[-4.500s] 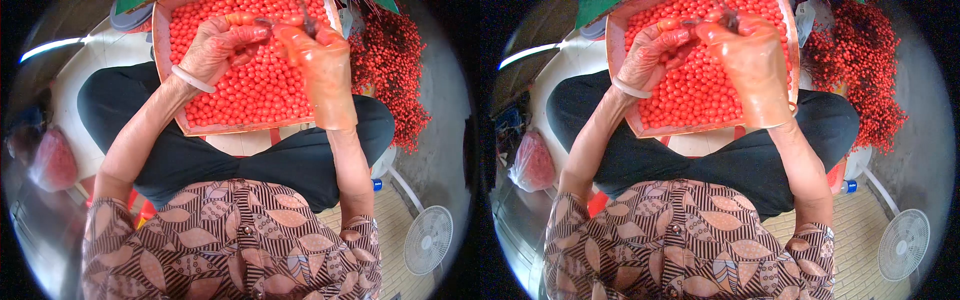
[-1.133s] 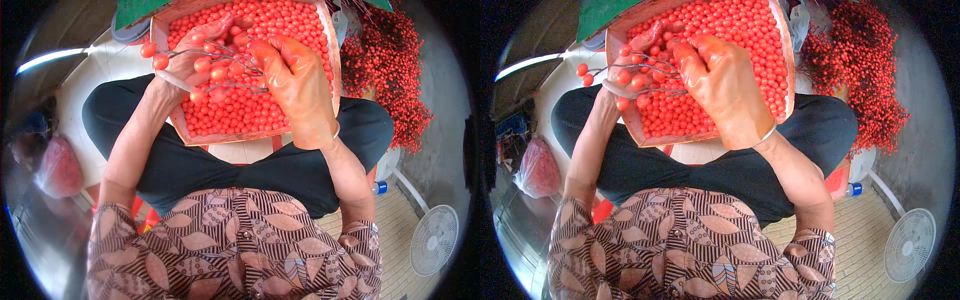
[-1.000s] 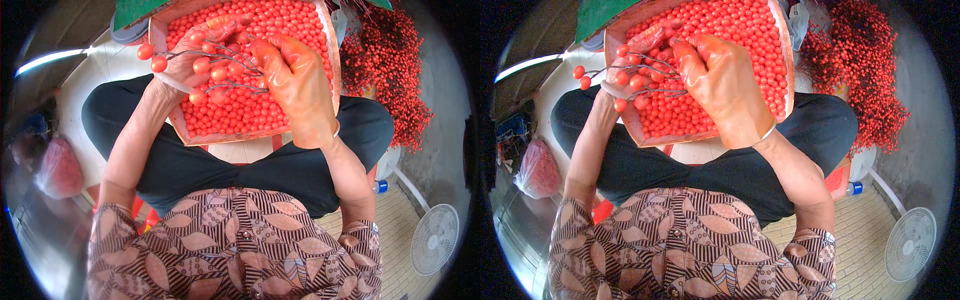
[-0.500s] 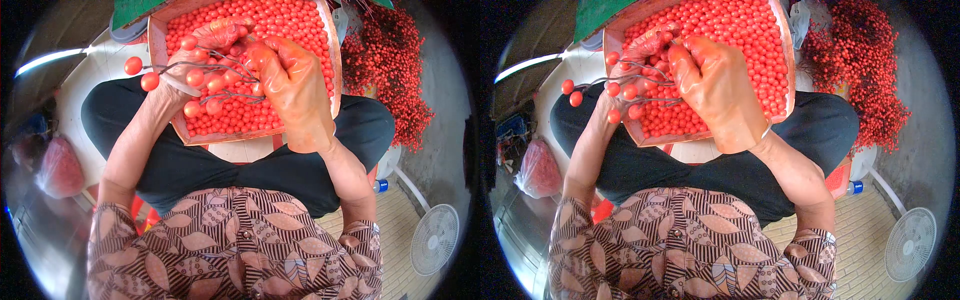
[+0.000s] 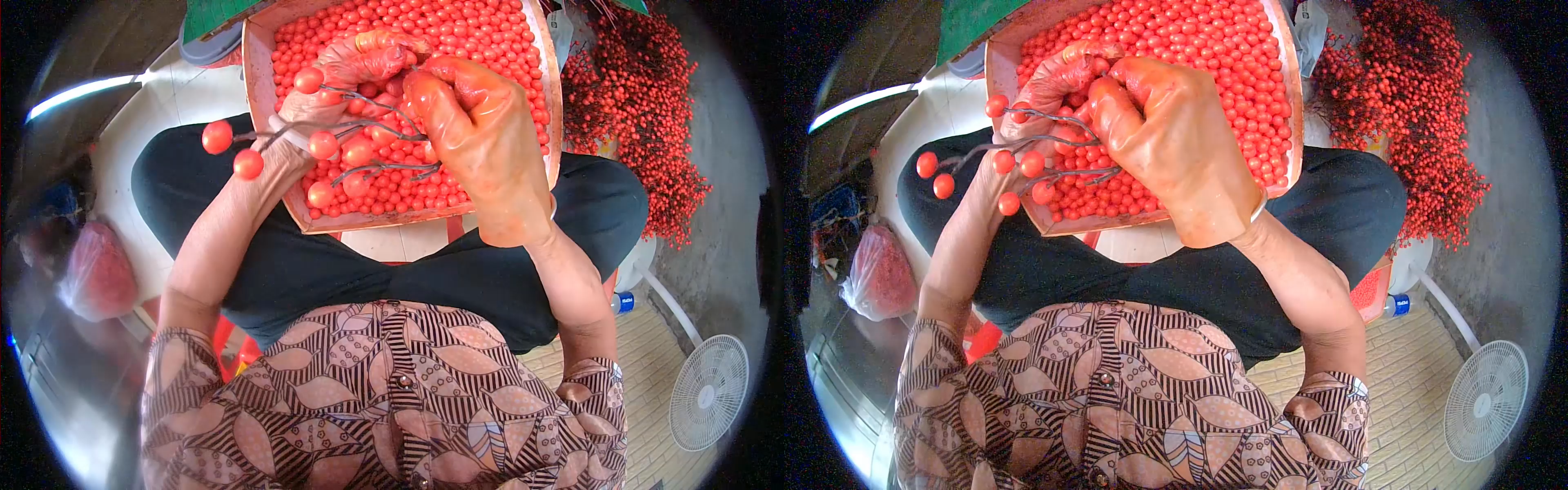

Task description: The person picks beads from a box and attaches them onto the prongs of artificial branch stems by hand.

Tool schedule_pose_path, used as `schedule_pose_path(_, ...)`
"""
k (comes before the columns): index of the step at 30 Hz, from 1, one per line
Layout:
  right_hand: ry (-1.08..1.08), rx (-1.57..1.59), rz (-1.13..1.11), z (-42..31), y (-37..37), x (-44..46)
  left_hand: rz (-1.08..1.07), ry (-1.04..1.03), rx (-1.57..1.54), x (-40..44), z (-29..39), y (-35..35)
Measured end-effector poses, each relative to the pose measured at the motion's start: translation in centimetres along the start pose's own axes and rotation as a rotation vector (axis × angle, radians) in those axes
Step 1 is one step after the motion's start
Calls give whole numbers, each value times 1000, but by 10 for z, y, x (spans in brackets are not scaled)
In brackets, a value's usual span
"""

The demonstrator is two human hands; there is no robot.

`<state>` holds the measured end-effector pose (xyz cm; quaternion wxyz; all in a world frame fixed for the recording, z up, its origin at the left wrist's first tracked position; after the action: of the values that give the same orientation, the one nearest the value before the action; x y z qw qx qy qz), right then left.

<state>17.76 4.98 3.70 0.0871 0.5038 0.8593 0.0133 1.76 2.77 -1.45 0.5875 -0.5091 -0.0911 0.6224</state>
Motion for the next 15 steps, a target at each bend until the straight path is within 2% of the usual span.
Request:
schedule_pose_path(4, -51, 14, -12, 3, -3, -1, -26, -22, 41, 1, 0, -1)
schedule_pose_path(10, 43, -1, 43, 6, -4, 3, -49, -69, 142, 1, -1, -4)
schedule_pose_path(15, -198, 186, 36, 4, -3, 6, -216, -186, 338, 13, 8, -5)
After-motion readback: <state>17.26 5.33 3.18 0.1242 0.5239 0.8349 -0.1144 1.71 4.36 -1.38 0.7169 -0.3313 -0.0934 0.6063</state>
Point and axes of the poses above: each hand's wrist, its own x-axis towards the middle knuckle, its own y-axis out of the back of the hand, z = x × y, the point moved 1 cm from there along x, towards the middle knuckle, and after that the axes turned 4 degrees about y, right-handed, at the moved point
